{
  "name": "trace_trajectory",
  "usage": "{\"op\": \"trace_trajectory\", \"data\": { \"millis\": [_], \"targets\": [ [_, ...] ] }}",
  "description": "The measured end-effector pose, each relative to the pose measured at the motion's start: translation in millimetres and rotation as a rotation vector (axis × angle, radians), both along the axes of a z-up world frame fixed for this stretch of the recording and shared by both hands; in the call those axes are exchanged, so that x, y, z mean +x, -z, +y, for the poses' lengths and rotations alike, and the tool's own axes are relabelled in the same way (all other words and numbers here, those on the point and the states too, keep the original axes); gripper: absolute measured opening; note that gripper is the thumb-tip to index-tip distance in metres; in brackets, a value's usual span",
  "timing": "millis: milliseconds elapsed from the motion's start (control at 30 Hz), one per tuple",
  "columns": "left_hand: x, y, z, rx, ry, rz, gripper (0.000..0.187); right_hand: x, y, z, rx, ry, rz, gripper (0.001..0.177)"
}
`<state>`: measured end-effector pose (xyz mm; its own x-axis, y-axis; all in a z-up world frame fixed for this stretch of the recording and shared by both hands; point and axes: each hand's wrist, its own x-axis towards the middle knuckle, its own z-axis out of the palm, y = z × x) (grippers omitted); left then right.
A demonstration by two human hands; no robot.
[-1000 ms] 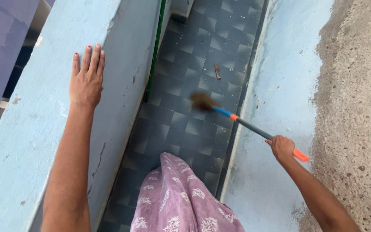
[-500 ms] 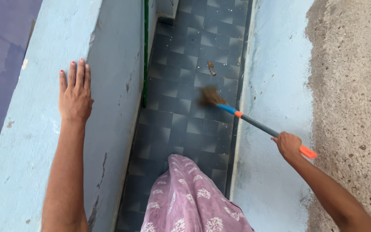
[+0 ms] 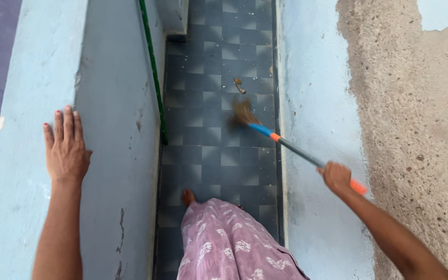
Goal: The person sweeps the tiled floor of a balcony using a broom, moving dirt and small debris along the wall and towards a corner while also pushing aside a blue fabric item.
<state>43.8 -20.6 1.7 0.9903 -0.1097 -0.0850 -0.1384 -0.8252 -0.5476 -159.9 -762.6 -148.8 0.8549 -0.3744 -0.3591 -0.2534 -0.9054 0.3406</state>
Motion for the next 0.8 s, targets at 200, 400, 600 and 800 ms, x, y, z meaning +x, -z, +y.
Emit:
{"op": "trace_trajectory", "data": {
  "millis": [200, 400, 600, 800],
  "targets": [
    [40, -13, -14, 0.05, 0.021, 0.068, 0.116, -80, -25, 66, 0.985, 1.28, 0.304, 0.044],
    [122, -16, -40, 0.182, 0.123, 0.098, 0.114, -34, 2, 111, 2.122, 1.742, 0.245, 0.034],
    [197, -16, -51, 0.236, 0.215, 0.141, 0.109, 67, 81, 203, 1.997, 1.696, 0.056, 0.017],
    [263, -10, -58, 0.191, 0.274, 0.105, 0.11, 87, 94, 250, 1.913, 1.801, -0.256, 0.018]
  ]
}}
